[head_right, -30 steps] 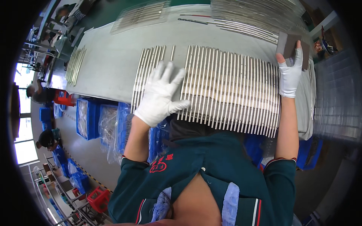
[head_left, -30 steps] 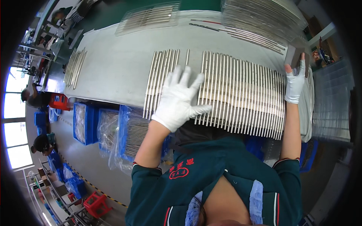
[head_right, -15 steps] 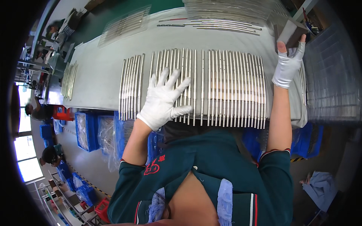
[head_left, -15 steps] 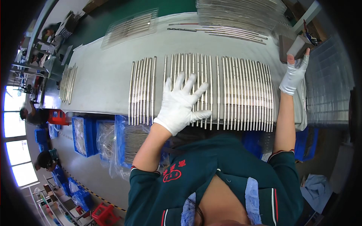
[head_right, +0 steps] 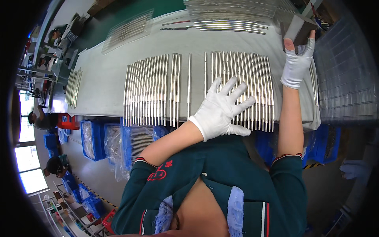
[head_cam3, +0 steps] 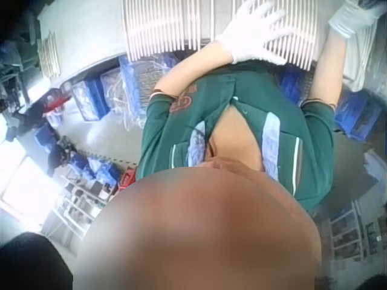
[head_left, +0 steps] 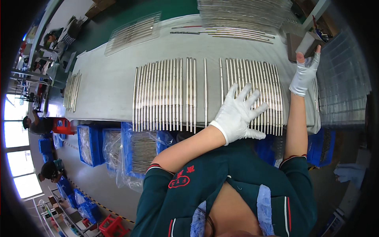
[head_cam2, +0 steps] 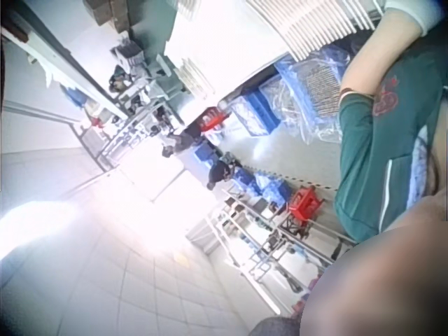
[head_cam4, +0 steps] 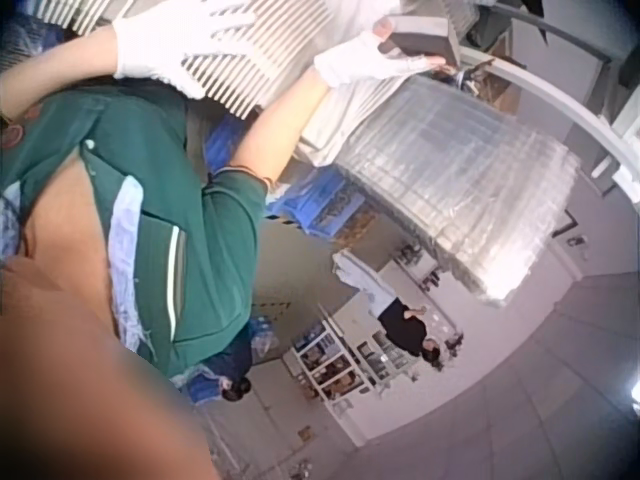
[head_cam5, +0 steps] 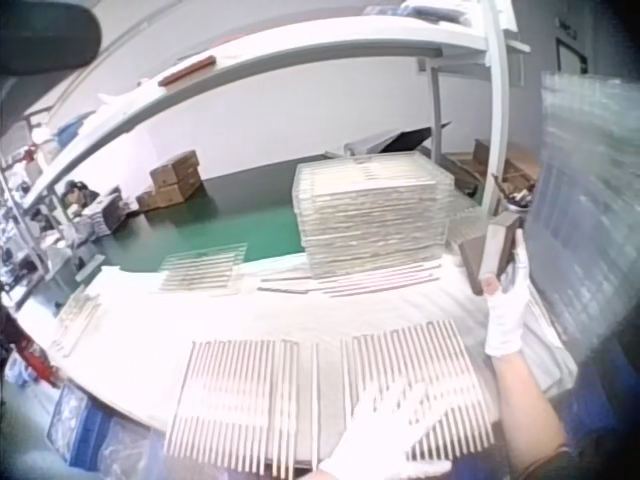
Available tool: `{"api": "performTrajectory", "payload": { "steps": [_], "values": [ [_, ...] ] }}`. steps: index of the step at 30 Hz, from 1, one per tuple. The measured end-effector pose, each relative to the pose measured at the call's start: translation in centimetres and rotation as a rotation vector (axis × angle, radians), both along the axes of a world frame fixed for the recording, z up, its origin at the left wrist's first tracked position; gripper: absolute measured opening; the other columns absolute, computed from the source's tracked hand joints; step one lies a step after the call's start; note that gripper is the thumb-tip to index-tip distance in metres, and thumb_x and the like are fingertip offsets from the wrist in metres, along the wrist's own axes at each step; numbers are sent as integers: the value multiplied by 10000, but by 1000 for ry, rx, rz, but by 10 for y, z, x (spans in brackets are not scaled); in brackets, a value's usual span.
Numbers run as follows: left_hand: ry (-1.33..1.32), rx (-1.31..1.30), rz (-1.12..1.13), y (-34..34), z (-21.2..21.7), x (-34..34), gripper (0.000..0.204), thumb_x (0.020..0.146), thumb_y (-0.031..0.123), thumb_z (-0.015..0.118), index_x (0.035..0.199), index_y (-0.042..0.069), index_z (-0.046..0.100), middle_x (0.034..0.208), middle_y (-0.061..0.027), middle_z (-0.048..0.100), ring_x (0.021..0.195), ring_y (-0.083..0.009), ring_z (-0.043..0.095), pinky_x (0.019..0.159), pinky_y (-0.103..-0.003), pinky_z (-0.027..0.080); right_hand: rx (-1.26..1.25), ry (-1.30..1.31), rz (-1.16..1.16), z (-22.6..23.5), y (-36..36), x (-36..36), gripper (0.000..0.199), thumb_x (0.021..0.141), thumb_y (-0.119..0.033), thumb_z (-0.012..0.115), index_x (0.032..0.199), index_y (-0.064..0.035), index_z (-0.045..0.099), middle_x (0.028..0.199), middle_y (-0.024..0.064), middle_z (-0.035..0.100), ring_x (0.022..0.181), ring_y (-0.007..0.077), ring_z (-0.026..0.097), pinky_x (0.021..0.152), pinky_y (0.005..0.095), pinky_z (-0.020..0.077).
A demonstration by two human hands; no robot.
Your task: The worker uses a sanding block to polish long, thin metal components at an industrial workstation.
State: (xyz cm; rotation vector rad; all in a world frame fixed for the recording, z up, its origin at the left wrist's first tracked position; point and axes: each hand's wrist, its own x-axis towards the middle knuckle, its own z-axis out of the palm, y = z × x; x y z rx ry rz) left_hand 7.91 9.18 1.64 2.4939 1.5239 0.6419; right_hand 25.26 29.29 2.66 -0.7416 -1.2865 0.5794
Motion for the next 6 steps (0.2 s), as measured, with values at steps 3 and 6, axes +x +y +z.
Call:
{"api": "performTrajectory", "payload": {
  "steps": [3,6],
  "values": [
    [70,-34,28,-7,4,-15,876,764,770,520,1397,164,513,1435,-229,448,1349,-450,366,1108,-619,235,-31,75,62,4,-6,-6,907,802,-227,838,1516,-43,311,1385,101,500,1223,195,507,1062,301,377],
    [168,-109,51,-12,12,-27,882,772,773,509,1419,174,489,1467,-220,418,1356,-449,359,1106,-631,230,-12,47,58,6,-7,-2,923,808,-250,833,1525,-48,288,1394,94,491,1236,202,497,1069,297,372]
  ]
}}
